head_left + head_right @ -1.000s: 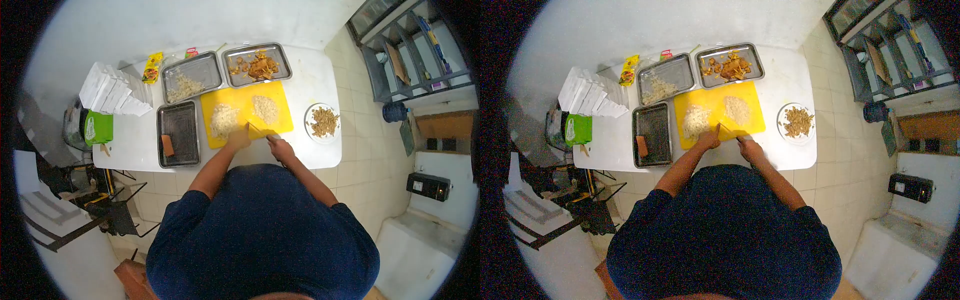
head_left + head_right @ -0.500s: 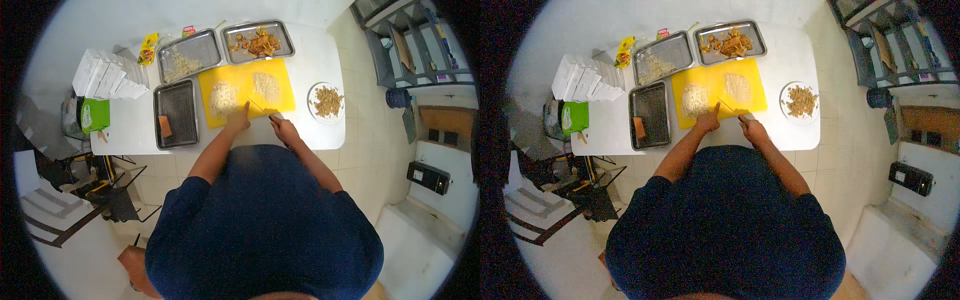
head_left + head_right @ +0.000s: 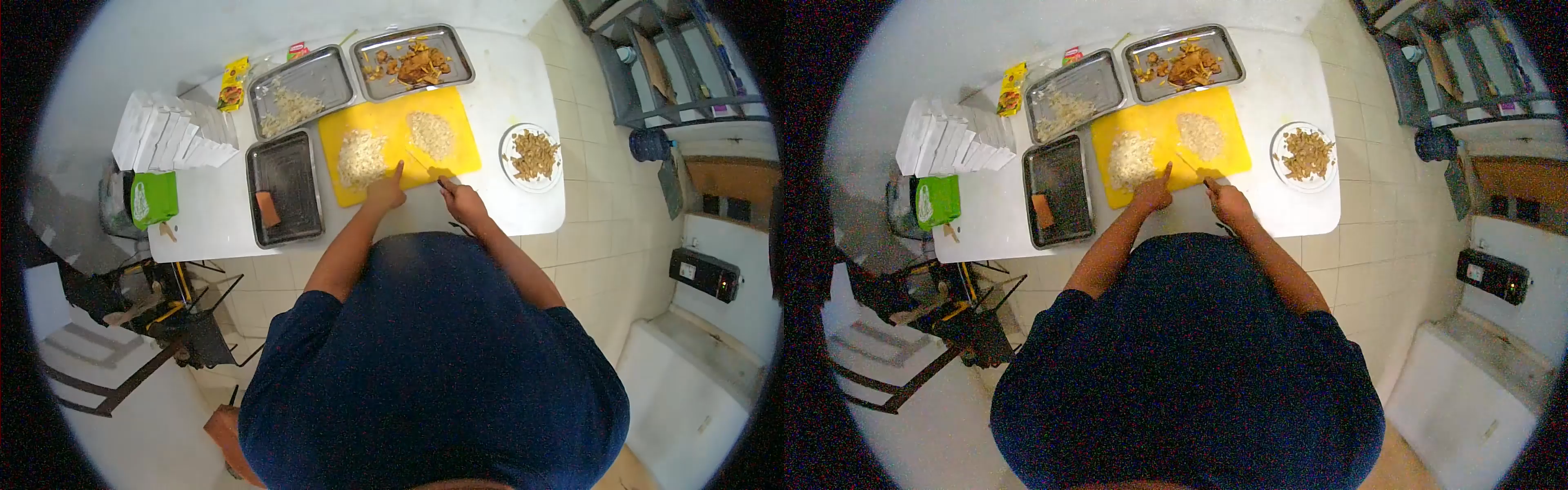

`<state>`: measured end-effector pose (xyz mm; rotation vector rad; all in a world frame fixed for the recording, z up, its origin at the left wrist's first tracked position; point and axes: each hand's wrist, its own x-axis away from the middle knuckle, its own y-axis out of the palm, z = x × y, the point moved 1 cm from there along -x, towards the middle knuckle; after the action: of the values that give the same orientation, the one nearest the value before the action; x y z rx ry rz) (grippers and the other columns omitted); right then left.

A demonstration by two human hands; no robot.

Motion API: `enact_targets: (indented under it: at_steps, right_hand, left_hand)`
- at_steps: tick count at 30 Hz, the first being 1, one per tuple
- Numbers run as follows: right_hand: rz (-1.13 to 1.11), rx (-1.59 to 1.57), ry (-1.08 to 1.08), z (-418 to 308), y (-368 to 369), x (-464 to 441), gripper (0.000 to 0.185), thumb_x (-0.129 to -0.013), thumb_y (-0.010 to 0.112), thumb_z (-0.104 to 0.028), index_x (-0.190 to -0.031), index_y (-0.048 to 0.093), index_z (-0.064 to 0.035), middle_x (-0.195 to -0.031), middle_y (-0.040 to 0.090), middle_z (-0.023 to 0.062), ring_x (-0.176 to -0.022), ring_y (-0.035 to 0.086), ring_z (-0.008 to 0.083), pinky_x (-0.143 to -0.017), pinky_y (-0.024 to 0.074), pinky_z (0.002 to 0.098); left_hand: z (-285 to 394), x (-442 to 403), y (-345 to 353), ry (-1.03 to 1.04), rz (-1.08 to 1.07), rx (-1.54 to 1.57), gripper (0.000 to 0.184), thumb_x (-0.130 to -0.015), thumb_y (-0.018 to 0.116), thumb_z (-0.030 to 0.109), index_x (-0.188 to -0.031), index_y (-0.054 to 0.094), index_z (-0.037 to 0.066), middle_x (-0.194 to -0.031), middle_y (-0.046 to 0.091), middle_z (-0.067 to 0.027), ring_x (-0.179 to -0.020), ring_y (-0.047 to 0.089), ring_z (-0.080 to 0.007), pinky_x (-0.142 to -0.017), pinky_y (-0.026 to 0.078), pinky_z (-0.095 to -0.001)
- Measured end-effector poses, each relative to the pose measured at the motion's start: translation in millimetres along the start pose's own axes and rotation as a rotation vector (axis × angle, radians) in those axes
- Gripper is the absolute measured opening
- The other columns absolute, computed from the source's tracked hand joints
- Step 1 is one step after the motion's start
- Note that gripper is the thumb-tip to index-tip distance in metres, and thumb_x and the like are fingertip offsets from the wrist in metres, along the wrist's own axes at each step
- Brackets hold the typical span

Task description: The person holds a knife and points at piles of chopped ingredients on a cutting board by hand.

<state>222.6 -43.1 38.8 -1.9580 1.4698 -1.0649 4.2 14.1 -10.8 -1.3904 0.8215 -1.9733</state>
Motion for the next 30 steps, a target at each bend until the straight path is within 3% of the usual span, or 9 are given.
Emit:
enact_targets:
  at_steps: [7, 13, 16, 19, 22, 28, 30]
  right_hand:
    - [-0.063, 0.053, 0.007, 1.3, 5.7, 7.7, 0.036, -0.094, 0.053, -0.023, -0.126, 0.058, -0.0093, -0.09, 0.065, 0.0262, -0.081, 0.064, 0.0422, -0.074, 0.0501, 0.0484]
    - [0.032, -0.034, -0.07, 9.5, 7.1, 0.6, 0.039, -0.094, 0.053, -0.023, -0.13, 0.055, -0.0084, -0.084, 0.065, 0.0258, -0.077, 0.064, 0.0414, -0.07, 0.0496, 0.048]
    - [-0.064, -0.051, 0.097, -1.6, -8.5, 4.2, 0.036, -0.095, 0.05, -0.026, -0.128, 0.055, -0.012, -0.089, 0.066, 0.0253, -0.081, 0.064, 0.0423, -0.073, 0.0513, 0.0507]
    - [-0.084, -0.104, 0.125, -0.1, -4.8, 2.8, 0.036, -0.095, 0.05, -0.026, -0.129, 0.055, -0.0128, -0.091, 0.066, 0.0257, -0.083, 0.064, 0.0426, -0.075, 0.0511, 0.0505]
    - [-0.002, -0.018, 0.006, 10.4, 4.5, -7.8, 0.037, -0.094, 0.053, -0.023, -0.127, 0.057, -0.0074, -0.093, 0.066, 0.0253, -0.084, 0.064, 0.0412, -0.075, 0.0506, 0.0469]
    - [0.052, -0.054, -0.082, -0.1, -3.6, -30.6, 0.036, -0.093, 0.052, -0.023, -0.124, 0.059, -0.0064, -0.097, 0.065, 0.0254, -0.088, 0.064, 0.0417, -0.078, 0.0506, 0.0475]
    - [0.0, 0.001, -0.028, -5.5, -8.6, -31.7, 0.036, -0.093, 0.052, -0.023, -0.124, 0.058, -0.006, -0.098, 0.065, 0.0254, -0.089, 0.064, 0.0415, -0.078, 0.0506, 0.0474]
  left_hand:
    - [-5.8, -0.5, 5.9, 0.02, 0.081, 0.026, 0.077, -0.083, 0.048, 0.025, -0.152, 0.015, 0.031, -0.101, 0.066, -0.0226, -0.09, 0.066, -0.0371, -0.08, 0.051, -0.049]
    - [-1.3, 1.3, 0.9, -0.017, 0.067, -0.005, 0.076, -0.083, 0.049, 0.026, -0.152, 0.018, 0.031, -0.103, 0.065, -0.0222, -0.093, 0.065, -0.0363, -0.082, 0.051, -0.049]
    - [3.0, 5.6, -5.6, -0.014, 0.068, 0.025, 0.075, -0.082, 0.049, 0.025, -0.151, 0.021, 0.03, -0.103, 0.065, -0.021, -0.095, 0.065, -0.0349, -0.081, 0.051, -0.0488]
    - [5.1, 5.4, -6.8, -0.031, 0.071, 0.027, 0.075, -0.081, 0.049, 0.024, -0.151, 0.022, 0.03, -0.1, 0.066, -0.0197, -0.091, 0.065, -0.0346, -0.08, 0.051, -0.0485]
    - [5.1, 3.1, -4.0, -0.024, 0.096, 0.015, 0.076, -0.08, 0.049, 0.023, -0.151, 0.023, 0.03, -0.098, 0.067, -0.0196, -0.089, 0.066, -0.0346, -0.078, 0.051, -0.0479]
    - [6.2, 9.4, -11.6, -0.021, 0.056, -0.012, 0.08, -0.079, 0.053, 0.021, -0.151, 0.02, 0.031, -0.099, 0.067, -0.0184, -0.089, 0.066, -0.0338, -0.077, 0.052, -0.0466]
    - [6.1, 12.6, -12.5, -0.024, 0.064, -0.009, 0.081, -0.079, 0.053, 0.021, -0.151, 0.019, 0.031, -0.1, 0.067, -0.0177, -0.09, 0.066, -0.0336, -0.079, 0.052, -0.0462]
